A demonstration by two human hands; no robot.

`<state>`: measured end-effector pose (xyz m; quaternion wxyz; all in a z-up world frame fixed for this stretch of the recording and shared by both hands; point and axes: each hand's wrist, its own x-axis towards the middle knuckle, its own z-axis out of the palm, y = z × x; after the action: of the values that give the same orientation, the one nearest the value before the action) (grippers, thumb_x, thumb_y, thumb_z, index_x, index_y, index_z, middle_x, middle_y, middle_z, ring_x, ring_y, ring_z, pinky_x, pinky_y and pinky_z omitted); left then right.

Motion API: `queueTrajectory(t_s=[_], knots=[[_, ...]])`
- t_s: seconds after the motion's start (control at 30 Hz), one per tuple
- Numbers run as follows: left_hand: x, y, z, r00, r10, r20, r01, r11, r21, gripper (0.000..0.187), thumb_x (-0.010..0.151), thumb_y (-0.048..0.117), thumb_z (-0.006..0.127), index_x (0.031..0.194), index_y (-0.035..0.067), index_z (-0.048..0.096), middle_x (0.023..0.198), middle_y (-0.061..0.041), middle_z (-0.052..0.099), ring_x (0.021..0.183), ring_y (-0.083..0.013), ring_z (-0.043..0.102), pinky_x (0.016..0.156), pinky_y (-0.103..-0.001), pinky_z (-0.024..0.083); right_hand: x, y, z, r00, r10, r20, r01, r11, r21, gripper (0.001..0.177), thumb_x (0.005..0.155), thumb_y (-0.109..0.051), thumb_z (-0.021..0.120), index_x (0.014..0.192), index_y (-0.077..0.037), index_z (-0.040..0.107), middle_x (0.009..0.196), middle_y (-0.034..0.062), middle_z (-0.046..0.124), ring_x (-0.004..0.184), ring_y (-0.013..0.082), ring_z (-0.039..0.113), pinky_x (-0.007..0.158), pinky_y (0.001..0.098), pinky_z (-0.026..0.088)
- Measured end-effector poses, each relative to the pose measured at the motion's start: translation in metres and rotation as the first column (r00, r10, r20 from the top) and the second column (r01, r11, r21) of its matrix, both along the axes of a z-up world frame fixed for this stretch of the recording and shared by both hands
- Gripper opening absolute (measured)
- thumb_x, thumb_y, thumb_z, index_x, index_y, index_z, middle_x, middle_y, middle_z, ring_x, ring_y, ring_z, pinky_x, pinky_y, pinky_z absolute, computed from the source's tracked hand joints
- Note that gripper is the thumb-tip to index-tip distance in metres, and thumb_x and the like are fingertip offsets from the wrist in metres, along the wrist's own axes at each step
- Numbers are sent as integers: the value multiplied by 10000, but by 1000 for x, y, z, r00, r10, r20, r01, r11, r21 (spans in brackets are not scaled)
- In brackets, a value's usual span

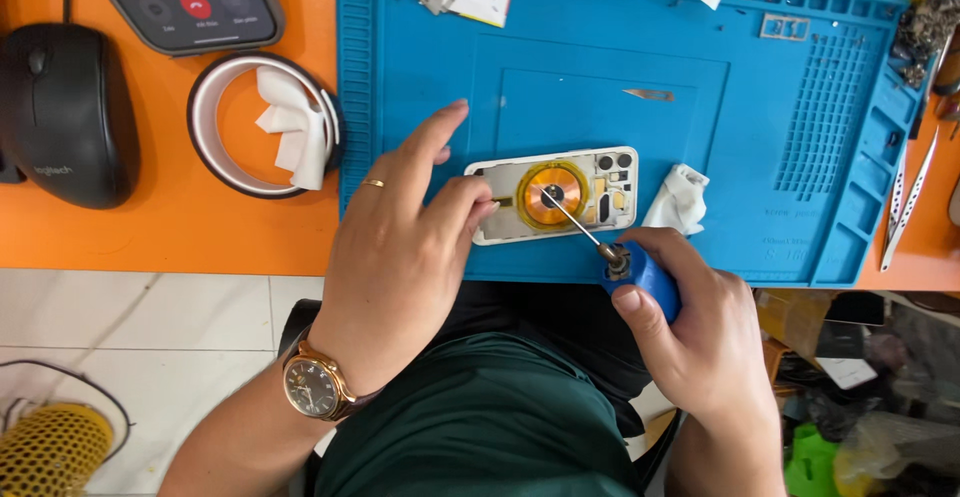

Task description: The person uses a blue soldering iron to heat a circular component on the back of a disassembled white smartphone. After heating, they use a white tissue to wipe the component and surrounding area, cleaning off residue.

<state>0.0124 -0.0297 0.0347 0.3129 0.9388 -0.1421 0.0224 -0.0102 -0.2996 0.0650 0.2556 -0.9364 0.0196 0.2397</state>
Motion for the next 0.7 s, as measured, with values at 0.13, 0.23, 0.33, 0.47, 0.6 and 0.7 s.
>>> queueTrajectory(t_s=[0.13,0.23,0.33,0.47,0.6,0.7], knots=[[3,-8,4,1000,-7,-3,7,996,83,138,1053,54,745,958,53,644,1529,-196,576,1095,-389,685,787,-501,572,0,-11,-3,1000,1,-1,-1,999,42,679,882,-730,403,1245,-246,712,770,16,750,591,332,717,564,431,477],[5,-12,3,1000,3,0,-3,979,204,154,1044,19,682,939,104,607,1498,-162,608,1029,-365,632,744,-508,490,-1,-18,-5,999,38,18,-39,995,93,696,896,-736,375,1248,-234,703,803,21,748,587,334,701,566,431,488],[6,-14,6,1000,21,-11,-18,969,248,134,1102,128,651,989,91,590,1468,-168,607,1045,-379,616,754,-531,491,1,-28,-8,999,47,12,-48,986,160,677,907,-707,407,1269,-210,691,796,41,768,594,309,721,559,417,491],[-15,-17,26,1000,-20,1,20,1000,-11,105,1033,-15,631,1004,30,541,1333,-240,592,1052,-366,670,795,-442,526,5,-48,-17,999,-21,-38,36,890,454,694,940,-690,440,1211,-123,733,853,27,730,687,172,635,623,319,467],[-64,-36,26,908,-354,-225,301,923,-239,187,1037,268,685,993,142,553,1104,-83,652,775,-262,622,500,-409,448,11,-59,-13,970,-90,-225,220,713,666,834,938,-781,471,1163,-24,739,786,85,629,584,127,550,466,212,430],[-88,-61,-11,810,-548,-210,513,835,-198,200,1095,223,585,945,93,610,899,-65,606,636,-241,594,480,-364,426,19,-58,-12,972,-15,-234,183,671,719,824,975,-764,490,1158,5,722,673,65,588,491,99,491,437,204,379]])
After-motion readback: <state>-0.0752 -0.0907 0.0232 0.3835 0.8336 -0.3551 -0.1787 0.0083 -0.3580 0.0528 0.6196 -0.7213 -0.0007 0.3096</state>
